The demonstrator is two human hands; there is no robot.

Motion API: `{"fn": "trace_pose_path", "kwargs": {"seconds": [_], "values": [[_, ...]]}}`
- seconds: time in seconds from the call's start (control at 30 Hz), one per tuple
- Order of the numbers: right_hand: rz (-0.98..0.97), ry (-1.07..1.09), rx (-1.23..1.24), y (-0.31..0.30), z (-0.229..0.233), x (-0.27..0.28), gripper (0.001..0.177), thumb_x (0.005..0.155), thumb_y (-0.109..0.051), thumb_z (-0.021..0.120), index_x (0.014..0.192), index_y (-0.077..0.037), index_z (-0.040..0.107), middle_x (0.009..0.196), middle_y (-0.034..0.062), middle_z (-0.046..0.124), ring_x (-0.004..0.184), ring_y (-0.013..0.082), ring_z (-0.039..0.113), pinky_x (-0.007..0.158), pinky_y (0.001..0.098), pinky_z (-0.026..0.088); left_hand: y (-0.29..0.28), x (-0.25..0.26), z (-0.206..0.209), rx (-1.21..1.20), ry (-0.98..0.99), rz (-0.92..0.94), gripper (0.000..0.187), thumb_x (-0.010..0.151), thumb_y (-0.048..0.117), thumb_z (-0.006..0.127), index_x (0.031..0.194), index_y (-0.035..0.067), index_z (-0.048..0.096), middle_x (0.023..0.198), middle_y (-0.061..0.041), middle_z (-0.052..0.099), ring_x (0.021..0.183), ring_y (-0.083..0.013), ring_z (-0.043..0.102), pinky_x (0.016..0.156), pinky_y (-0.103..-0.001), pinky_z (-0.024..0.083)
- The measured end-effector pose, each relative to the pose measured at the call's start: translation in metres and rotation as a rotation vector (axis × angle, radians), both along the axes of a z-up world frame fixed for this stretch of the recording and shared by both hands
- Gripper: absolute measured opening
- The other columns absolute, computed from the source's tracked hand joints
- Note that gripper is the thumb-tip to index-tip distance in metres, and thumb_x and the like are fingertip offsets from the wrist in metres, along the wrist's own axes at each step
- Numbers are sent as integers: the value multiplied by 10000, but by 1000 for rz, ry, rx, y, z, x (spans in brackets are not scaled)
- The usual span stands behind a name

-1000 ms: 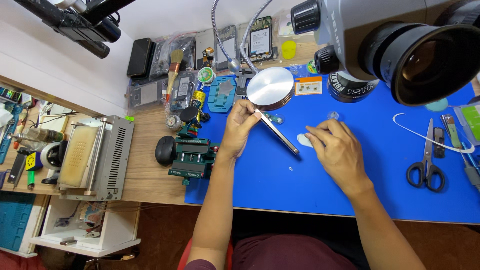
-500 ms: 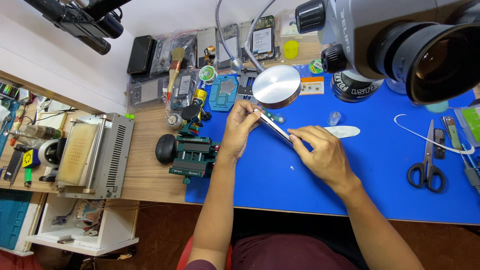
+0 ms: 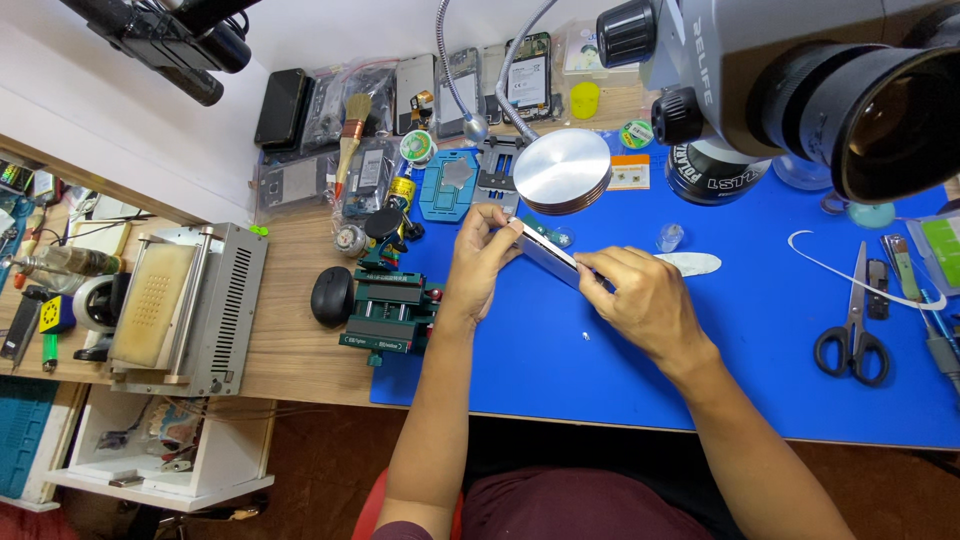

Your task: The person holds a white smartphone and uses a white plastic prying tool to separate the screen from the frame. They work along the edges of the device, inserting the tool into the seam to lift the screen.

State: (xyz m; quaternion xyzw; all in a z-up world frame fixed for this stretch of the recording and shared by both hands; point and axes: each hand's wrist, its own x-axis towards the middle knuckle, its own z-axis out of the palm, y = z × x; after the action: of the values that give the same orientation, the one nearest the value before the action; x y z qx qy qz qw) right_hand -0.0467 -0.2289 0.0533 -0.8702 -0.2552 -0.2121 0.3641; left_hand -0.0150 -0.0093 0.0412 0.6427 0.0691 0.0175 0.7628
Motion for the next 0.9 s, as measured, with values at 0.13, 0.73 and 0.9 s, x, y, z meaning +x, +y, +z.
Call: {"fn": "trace_pose_path", "kwargs": {"seconds": [0.13,0.73,0.9], "values": [[3,-5,-10,1,-2,-1,65,993,-137,736,963,-116,790,844,70,769,777,266,749,669,356,593,0,-1,-3,-32,-12,-4,207,973,130,724,1008,153,521,1062,-62,623,1007,-140,601,904,-332,610],[-70,-76,12,9,-21,4,60,971,-120,731,919,-124,761,751,52,709,725,251,726,641,347,584,2,-3,-1,-11,-11,-17,203,979,124,724,1019,148,526,1054,-50,590,964,-122,575,895,-318,609],[-40,-58,60,8,-15,2,51,997,-118,726,971,-127,769,814,62,733,779,275,738,674,364,591,2,-4,0,-27,2,-8,199,986,135,716,1031,155,523,1052,-42,577,961,-117,567,891,-315,605]]}}
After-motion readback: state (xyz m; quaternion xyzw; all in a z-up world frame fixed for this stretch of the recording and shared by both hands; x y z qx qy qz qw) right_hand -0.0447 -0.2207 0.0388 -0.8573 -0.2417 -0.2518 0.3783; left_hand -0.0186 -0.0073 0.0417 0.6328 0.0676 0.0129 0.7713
